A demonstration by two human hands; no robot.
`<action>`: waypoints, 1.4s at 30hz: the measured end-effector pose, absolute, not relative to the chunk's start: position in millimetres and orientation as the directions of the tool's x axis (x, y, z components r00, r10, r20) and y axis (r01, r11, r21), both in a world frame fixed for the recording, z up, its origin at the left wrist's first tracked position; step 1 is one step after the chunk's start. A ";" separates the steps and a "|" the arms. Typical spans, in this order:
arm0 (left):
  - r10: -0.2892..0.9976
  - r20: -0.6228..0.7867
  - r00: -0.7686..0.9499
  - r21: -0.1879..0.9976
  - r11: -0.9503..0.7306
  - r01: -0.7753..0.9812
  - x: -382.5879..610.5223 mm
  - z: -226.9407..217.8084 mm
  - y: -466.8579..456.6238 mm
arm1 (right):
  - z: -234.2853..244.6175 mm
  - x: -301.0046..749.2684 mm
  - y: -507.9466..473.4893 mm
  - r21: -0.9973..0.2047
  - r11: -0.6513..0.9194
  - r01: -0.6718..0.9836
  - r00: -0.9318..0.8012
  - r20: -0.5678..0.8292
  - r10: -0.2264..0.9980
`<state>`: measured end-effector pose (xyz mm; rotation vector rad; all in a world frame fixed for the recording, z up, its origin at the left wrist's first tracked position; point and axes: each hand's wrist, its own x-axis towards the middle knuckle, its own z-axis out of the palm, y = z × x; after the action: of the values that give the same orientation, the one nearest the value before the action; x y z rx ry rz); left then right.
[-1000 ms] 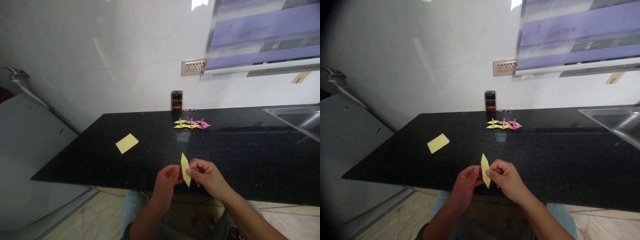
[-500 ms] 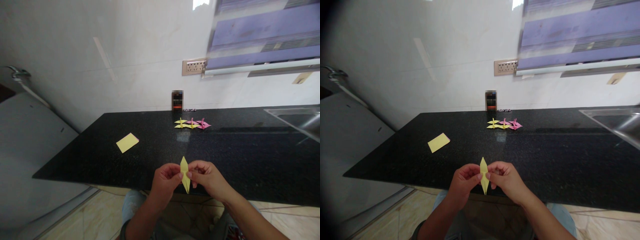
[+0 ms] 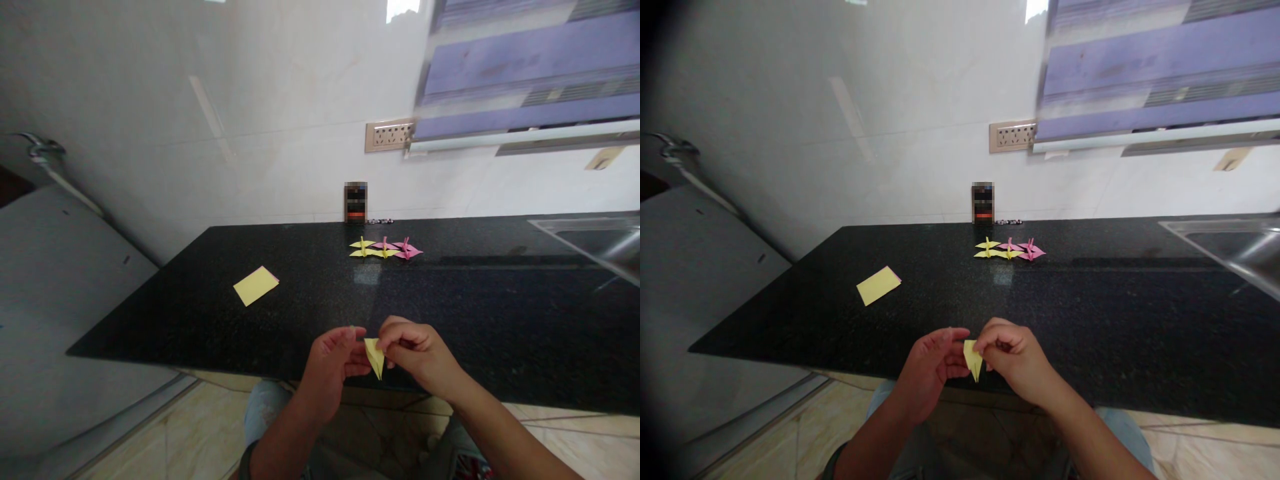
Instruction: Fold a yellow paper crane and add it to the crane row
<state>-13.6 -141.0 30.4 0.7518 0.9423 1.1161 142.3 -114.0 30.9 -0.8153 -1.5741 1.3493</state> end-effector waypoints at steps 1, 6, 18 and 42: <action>0.954 -0.252 0.161 0.882 0.295 -0.368 -13.6 29.8 -141.2 | 31.2 142.9 -113.8 -0.967 0.252 -0.029 -0.395 0.243 0.886; 0.957 -0.248 0.149 0.912 0.282 -0.297 -11.9 27.4 -142.7 | 29.8 143.1 -115.9 -0.922 0.385 0.052 -0.397 0.335 0.855; 0.998 -0.048 0.031 0.994 0.051 -0.093 -8.6 28.5 -145.6 | 27.1 132.9 -118.3 -0.992 0.103 0.077 -0.354 0.069 0.933; 0.996 0.066 0.065 0.950 -0.083 0.300 -0.3 24.1 -152.8 | 30.0 125.1 -122.4 -0.956 0.271 0.114 -0.205 0.244 0.948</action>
<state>-0.3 -152.8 24.1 1.5156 1.3524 1.0627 125.1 -122.4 30.0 -1.0134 -1.5651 1.0732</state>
